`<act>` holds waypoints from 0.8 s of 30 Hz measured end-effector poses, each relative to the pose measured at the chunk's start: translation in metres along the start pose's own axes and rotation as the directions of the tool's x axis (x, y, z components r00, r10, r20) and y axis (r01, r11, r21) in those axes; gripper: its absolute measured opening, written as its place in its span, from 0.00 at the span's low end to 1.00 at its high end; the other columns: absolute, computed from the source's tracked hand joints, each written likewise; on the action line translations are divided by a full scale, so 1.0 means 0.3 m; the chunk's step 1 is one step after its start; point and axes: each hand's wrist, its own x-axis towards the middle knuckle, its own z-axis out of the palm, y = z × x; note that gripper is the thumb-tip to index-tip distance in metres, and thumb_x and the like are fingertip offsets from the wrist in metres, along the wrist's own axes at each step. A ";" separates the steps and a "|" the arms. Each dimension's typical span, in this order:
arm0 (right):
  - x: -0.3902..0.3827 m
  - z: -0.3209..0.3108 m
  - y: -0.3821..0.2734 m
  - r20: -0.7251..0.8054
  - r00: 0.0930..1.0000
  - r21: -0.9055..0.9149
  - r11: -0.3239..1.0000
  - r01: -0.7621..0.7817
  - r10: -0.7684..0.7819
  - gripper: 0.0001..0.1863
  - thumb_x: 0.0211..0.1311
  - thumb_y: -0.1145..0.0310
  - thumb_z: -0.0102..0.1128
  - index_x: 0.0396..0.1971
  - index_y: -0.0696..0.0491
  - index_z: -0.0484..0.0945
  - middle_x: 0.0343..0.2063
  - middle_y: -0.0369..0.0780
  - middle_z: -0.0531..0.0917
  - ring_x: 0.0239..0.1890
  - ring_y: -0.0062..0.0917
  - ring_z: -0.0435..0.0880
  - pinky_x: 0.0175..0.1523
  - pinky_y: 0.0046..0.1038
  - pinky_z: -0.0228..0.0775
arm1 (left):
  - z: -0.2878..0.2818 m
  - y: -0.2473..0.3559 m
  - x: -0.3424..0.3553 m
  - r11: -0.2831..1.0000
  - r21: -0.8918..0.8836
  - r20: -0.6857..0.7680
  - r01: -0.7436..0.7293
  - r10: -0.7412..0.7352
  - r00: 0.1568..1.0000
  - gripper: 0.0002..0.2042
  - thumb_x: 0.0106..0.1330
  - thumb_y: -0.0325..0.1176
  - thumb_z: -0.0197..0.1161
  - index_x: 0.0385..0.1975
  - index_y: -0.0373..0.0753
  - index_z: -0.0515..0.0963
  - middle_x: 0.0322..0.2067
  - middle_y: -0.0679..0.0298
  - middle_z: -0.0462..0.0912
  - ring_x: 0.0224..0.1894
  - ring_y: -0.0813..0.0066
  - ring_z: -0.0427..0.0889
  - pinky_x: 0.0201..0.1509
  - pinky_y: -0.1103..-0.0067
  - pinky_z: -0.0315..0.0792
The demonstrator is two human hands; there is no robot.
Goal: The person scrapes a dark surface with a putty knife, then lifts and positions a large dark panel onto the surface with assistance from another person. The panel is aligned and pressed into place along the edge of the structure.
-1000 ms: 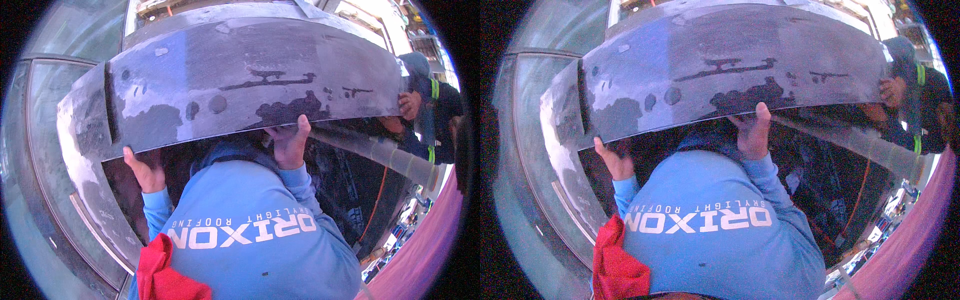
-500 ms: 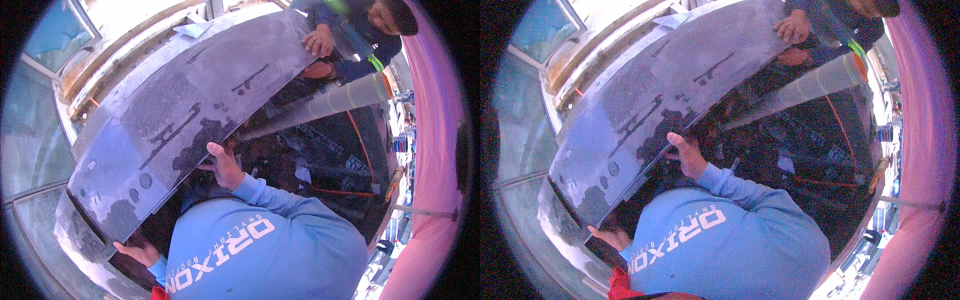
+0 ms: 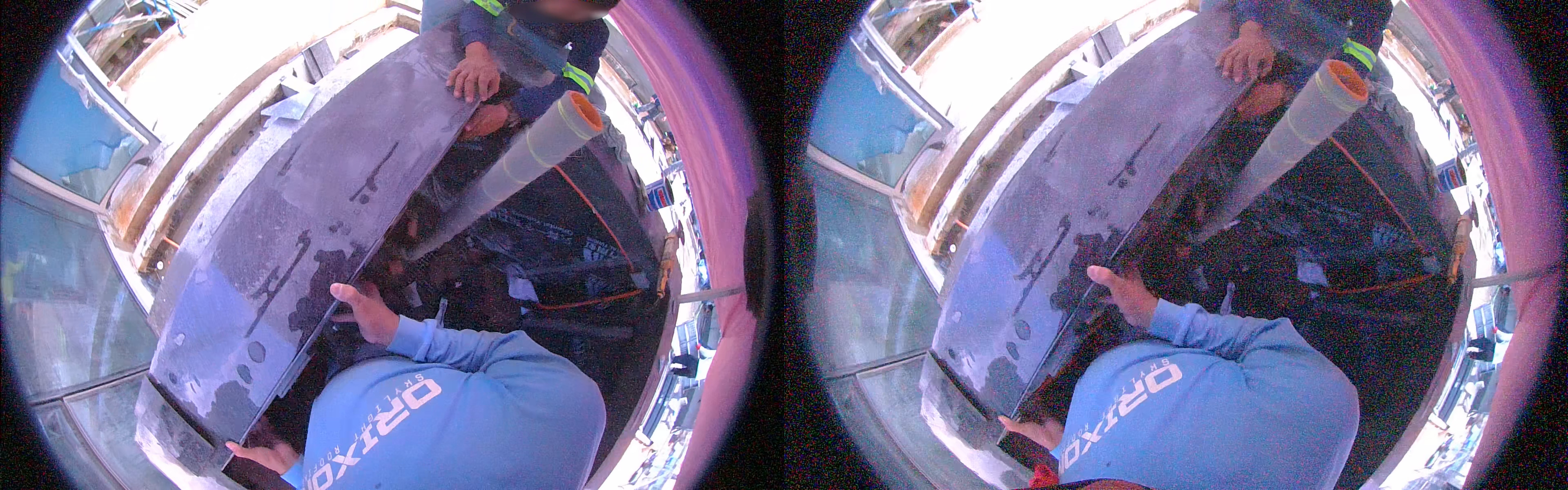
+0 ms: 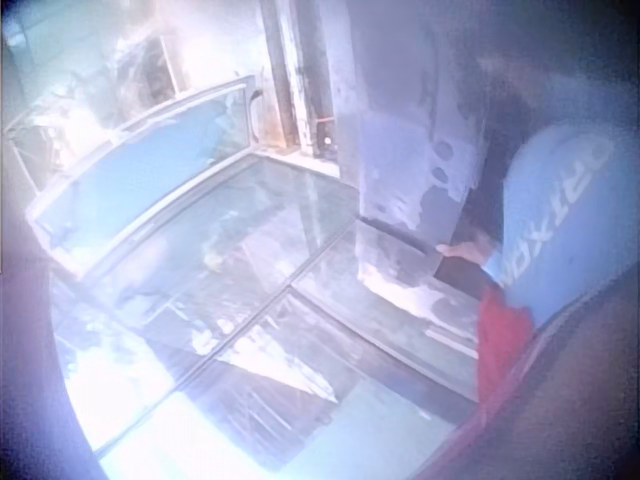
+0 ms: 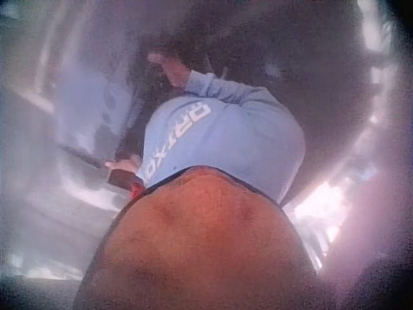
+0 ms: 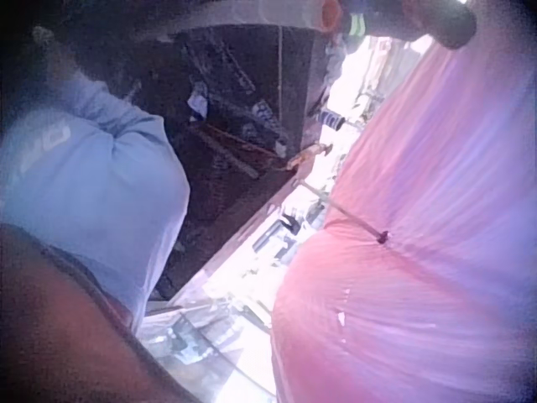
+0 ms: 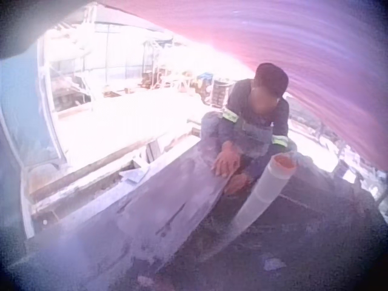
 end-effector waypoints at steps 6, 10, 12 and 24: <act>-0.001 -0.009 -0.006 -0.001 1.000 -0.039 0.999 -0.014 0.014 0.36 0.59 0.53 0.67 0.64 0.49 0.63 0.57 0.40 0.71 0.61 0.34 0.71 0.57 0.53 0.71 | 0.079 -0.002 -0.086 0.992 -0.087 0.040 -0.091 0.094 0.995 0.43 0.63 0.66 0.57 0.66 0.33 0.63 0.66 0.53 0.66 0.66 0.55 0.65 0.72 0.62 0.57; -0.022 0.003 -0.042 0.051 0.998 -0.010 0.999 -0.031 0.031 0.36 0.59 0.53 0.67 0.64 0.49 0.64 0.56 0.40 0.72 0.60 0.33 0.71 0.58 0.53 0.71 | 0.040 -0.003 -0.039 0.997 -0.078 0.075 -0.006 0.012 0.997 0.43 0.63 0.67 0.56 0.66 0.34 0.64 0.66 0.54 0.66 0.66 0.55 0.65 0.71 0.61 0.59; -0.017 0.006 -0.033 0.020 1.000 -0.026 1.000 -0.011 0.012 0.35 0.59 0.53 0.67 0.63 0.49 0.64 0.56 0.39 0.72 0.60 0.33 0.71 0.58 0.53 0.71 | -0.002 -0.003 -0.006 0.997 -0.073 0.100 0.036 -0.028 0.995 0.43 0.63 0.67 0.56 0.65 0.34 0.64 0.65 0.54 0.67 0.65 0.55 0.66 0.70 0.61 0.60; -0.031 -0.007 -0.044 0.068 0.998 0.022 1.000 -0.013 0.011 0.33 0.59 0.53 0.67 0.62 0.48 0.66 0.55 0.38 0.74 0.56 0.33 0.76 0.55 0.47 0.74 | 0.044 -0.015 -0.034 0.985 -0.060 0.111 -0.160 0.166 0.980 0.41 0.64 0.64 0.58 0.66 0.35 0.63 0.64 0.53 0.68 0.63 0.55 0.68 0.68 0.62 0.64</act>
